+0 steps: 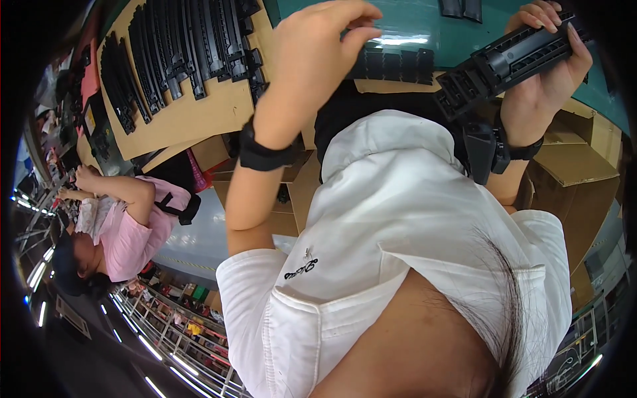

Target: Manually assembling black plastic components on an assembly line.

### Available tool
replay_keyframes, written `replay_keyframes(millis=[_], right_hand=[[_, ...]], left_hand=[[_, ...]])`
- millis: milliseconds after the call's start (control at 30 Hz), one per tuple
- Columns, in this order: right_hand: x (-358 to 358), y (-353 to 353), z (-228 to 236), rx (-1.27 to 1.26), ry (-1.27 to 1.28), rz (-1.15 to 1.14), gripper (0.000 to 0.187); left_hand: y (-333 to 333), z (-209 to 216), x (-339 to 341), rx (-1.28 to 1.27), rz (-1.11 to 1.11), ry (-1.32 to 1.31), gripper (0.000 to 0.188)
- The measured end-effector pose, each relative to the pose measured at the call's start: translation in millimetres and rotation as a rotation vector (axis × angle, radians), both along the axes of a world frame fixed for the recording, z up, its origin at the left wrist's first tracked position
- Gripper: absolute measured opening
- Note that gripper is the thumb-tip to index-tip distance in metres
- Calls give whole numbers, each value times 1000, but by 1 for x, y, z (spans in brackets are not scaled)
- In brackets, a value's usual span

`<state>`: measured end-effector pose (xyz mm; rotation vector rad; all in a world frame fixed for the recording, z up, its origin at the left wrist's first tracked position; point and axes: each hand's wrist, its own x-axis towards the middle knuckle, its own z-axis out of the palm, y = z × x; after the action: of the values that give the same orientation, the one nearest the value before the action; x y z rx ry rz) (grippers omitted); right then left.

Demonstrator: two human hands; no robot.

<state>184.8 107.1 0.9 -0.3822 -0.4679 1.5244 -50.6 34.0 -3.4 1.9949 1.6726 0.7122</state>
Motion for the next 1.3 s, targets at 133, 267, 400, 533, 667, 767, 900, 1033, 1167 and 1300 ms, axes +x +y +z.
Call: replay_keyframes(millis=[133, 267, 400, 533, 667, 767, 900, 1033, 1167, 1300], right_hand=[[6, 2, -3, 5, -43, 20, 25], [13, 8, -15, 6, -27, 112, 25], [14, 14, -22, 18, 1, 147, 26], [12, 16, -23, 22, -2, 144, 28], [12, 19, -24, 29, 7, 160, 27], [13, 22, -22, 41, 31, 177, 23], [5, 15, -11, 27, 81, 106, 20], [1, 10, 0, 20, 107, 39, 17], [-7, 8, 9, 35, 193, 118, 15], [-15, 2, 13, 62, 148, 157, 16]], left_hand=[[12, -5, -7, 371, -403, 127, 12], [22, -30, -15, 67, -497, 124, 10], [32, -34, -16, 65, -559, 102, 8], [39, -29, -10, -48, -551, 140, 8], [36, -31, -14, -47, -473, 35, 8], [31, -15, -13, -262, -256, -99, 6], [15, -6, -7, -519, 106, -723, 8], [-6, 25, 31, -476, 280, -1193, 15], [-17, 22, 48, -558, 234, -1525, 16], [-23, 18, 61, -493, 259, -1616, 14]])
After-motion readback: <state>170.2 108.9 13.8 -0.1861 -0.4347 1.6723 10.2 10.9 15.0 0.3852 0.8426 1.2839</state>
